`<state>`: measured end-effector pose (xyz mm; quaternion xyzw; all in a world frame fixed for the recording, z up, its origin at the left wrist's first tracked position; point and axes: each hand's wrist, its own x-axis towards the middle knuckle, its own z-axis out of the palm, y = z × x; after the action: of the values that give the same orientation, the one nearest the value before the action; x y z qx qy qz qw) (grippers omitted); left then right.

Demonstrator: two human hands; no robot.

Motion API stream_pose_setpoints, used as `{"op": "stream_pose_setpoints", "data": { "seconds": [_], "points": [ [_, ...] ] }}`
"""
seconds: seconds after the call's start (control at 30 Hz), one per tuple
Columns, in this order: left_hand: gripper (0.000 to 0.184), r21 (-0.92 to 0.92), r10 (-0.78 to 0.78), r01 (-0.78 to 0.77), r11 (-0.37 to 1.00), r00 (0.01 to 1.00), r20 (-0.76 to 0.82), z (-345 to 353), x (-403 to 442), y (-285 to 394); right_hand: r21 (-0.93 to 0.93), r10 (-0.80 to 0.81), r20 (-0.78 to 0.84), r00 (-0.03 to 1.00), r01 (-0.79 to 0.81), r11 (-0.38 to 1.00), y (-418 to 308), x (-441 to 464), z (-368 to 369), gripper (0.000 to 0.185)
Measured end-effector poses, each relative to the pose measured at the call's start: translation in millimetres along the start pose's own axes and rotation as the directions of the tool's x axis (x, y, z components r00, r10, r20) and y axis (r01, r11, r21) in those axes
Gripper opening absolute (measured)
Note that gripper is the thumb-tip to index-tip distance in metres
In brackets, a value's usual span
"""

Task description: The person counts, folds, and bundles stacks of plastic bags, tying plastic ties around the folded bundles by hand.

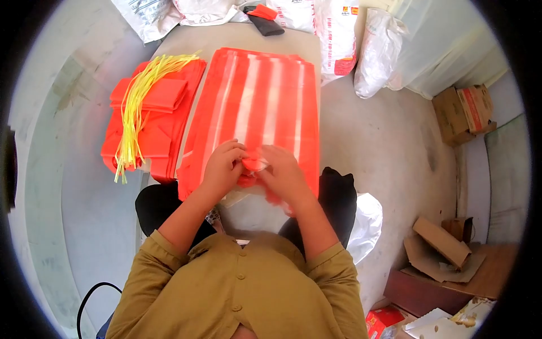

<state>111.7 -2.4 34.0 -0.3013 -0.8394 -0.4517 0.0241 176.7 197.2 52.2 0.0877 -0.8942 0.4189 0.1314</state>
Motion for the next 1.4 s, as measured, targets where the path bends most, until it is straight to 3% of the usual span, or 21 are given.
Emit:
{"op": "stream_pose_setpoints", "data": {
  "seconds": [0.17,0.27,0.43,0.53,0.63,0.73,1.03,1.07,1.23,1.33,1.4],
  "points": [
    [0.021,0.003,0.061,-0.061,0.998,0.997,-0.052,-5,-6,0,-0.020,0.051,-0.020,0.999,-0.051,0.998,3,-1,12,0.023],
    [0.022,-0.048,-0.038,0.030,0.998,0.982,-0.183,-16,-17,-4,0.363,0.416,0.030,0.909,-0.398,0.843,-1,0,16,0.023],
    [0.036,-0.234,-0.271,0.195,0.953,0.893,-0.358,-48,-39,-30,0.522,0.488,0.084,0.869,-0.456,0.721,7,2,11,0.027],
    [0.052,-0.632,-0.524,0.280,0.723,0.817,-0.238,-55,-43,-39,0.553,0.521,0.104,0.847,-0.484,0.678,13,1,13,0.029],
    [0.064,-0.810,-0.605,0.299,0.505,0.792,-0.085,-61,-39,-41,0.575,0.524,0.118,0.844,-0.488,0.657,23,-2,16,0.028],
    [0.060,-0.877,-0.642,0.294,0.380,0.766,-0.022,-62,-32,-37,0.622,0.516,0.103,0.850,-0.460,0.634,26,-3,19,0.028],
    [0.064,-0.866,-0.648,0.379,0.326,0.757,0.088,-63,-18,-22,0.738,0.507,0.124,0.853,-0.420,0.528,35,-4,20,0.028],
    [0.064,-0.801,-0.649,0.441,0.405,0.755,0.088,-63,-18,-24,0.745,0.510,0.127,0.850,-0.421,0.517,37,-5,20,0.028],
    [0.075,-0.414,-0.606,0.593,0.691,0.787,0.114,-71,-31,-6,0.680,0.509,0.056,0.859,-0.406,0.611,27,-6,19,0.027],
    [0.072,-0.620,-0.575,0.510,0.596,0.810,0.114,-71,-50,-4,0.482,0.389,-0.100,0.916,-0.297,0.824,10,-11,25,0.021],
    [0.065,-0.603,-0.592,0.533,0.593,0.796,0.122,-75,-63,-20,0.243,0.177,-0.168,0.970,-0.133,0.961,1,-15,23,0.016]
  ]
}}
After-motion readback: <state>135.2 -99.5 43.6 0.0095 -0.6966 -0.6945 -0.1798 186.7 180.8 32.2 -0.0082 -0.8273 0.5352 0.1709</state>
